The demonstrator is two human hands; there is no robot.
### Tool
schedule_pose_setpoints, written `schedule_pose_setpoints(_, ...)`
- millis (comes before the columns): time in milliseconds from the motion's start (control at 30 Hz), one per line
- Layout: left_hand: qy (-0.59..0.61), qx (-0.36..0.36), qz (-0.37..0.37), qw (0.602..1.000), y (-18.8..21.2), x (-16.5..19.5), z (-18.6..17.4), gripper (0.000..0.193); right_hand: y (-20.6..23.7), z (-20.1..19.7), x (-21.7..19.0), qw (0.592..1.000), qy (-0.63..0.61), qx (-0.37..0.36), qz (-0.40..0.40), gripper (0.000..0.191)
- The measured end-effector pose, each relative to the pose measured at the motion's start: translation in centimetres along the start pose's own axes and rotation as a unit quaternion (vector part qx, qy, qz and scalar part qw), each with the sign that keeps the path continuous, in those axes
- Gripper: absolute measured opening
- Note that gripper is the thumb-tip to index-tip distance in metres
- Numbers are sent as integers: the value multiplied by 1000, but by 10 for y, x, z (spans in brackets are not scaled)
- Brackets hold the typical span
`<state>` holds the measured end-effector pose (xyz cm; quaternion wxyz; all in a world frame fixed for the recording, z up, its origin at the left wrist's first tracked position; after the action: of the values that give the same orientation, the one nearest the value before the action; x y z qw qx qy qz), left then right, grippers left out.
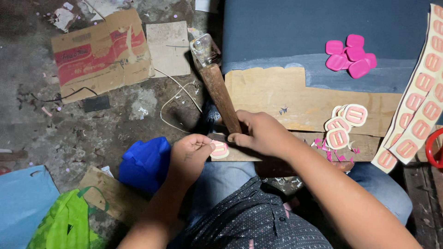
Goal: The person cuts small rectangular pieces from a sticker sheet using scissors, then places a pink foam piece on top of each cutout. They use a hammer to press the layers together on a wooden board, repeating the process for multiple units.
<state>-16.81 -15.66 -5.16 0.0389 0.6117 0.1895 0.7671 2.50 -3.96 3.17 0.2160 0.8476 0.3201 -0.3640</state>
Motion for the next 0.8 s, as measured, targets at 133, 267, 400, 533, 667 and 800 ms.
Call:
schedule_pose_setpoints(133,-34,30,12,999,1,-2,-3,9,-3,-3,3,996,-80,-27,-20,43)
schedule_pose_setpoints(267,-22,29,23,999,1,-5,-3,9,7,-3,3,999,18,-24,-30,45)
schedule_pose_setpoints(400,7,26,-17,999,4,-2,-1,7,16,-1,-4,997,45,7,-66,43)
schedule_pose_setpoints(533,-70,9,27,997,10,14,7,6,13,-3,-7,1000,17,-3,16,41)
schedule_pose_setpoints(667,-157,31,38,986,14,31,9,8,-4,-7,-10,1000,-18,-16,15,40)
schedule_pose_setpoints(800,-159,31,50,986,13,38,12,9,-14,-10,-7,999,-1,-38,0,36)
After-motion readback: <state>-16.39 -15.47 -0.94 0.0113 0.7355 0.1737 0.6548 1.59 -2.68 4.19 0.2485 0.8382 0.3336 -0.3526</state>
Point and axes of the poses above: each hand's wrist, its own y-axis away from the middle knuckle, its own z-axis out of the palm, x = y × z, the point moved 2 cm from there along -y, towards the middle knuckle, and after that the axes turned 1 degree about x, right-handed, at the moved point
